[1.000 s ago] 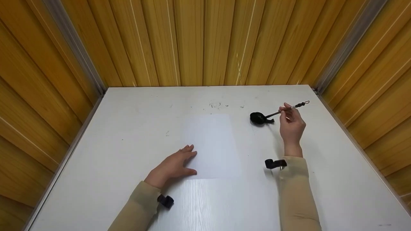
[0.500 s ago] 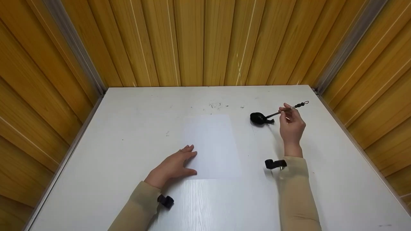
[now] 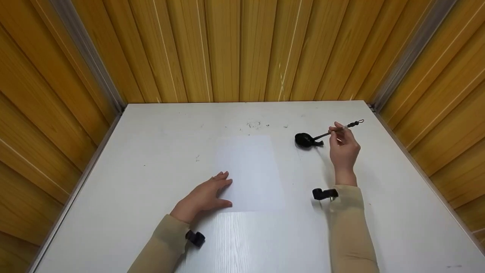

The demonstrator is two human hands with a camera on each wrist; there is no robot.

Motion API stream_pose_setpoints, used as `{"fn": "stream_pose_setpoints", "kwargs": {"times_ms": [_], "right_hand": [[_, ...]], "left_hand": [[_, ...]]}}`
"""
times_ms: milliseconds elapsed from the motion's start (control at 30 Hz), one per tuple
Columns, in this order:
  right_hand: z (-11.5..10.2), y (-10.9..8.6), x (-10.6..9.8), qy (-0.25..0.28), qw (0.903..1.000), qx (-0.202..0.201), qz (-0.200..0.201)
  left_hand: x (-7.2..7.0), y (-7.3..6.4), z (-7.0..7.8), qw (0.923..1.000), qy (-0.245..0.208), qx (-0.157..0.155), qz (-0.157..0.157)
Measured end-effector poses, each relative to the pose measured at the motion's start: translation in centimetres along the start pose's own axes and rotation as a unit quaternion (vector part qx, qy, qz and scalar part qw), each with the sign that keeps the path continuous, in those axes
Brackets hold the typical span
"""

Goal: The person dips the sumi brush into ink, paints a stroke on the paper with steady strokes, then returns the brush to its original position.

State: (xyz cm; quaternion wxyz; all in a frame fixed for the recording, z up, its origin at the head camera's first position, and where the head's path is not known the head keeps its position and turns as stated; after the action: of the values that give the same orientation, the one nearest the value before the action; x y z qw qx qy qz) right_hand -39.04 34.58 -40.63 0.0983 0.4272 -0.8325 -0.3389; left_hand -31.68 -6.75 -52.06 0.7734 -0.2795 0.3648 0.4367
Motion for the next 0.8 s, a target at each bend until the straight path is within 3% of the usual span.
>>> {"fn": "stream_pose_setpoints", "kwargs": {"times_ms": [333,533,800], "right_hand": [[0.1,0.1,0.0,0.010,0.9999,0.002,0.004],[0.0,0.2,-0.6,0.047,0.9985,0.017,0.022],[1.5,0.5,-2.3,0.153,0.9794,0.085,0.101]], "left_hand": [[0.1,0.0,-0.2,1.0000,-0.001,-0.001,0.000],[0.2,0.1,-0.2,1.0000,-0.003,-0.004,0.000],[0.2,0.1,-0.3,0.9999,0.000,-0.013,-0.002]]}}
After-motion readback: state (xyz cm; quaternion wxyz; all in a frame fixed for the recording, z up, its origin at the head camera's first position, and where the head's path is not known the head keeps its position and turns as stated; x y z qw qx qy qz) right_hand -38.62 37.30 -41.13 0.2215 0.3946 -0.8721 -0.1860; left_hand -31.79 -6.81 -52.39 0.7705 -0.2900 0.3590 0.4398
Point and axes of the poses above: each hand's wrist, its own y-axis towards the middle knuckle, its own x-axis out of the palm, z = x × y, the point moved 10 cm from there along y, towards the middle knuckle, and after that the axes turned 1 degree about -x, right-handed, at the moved point
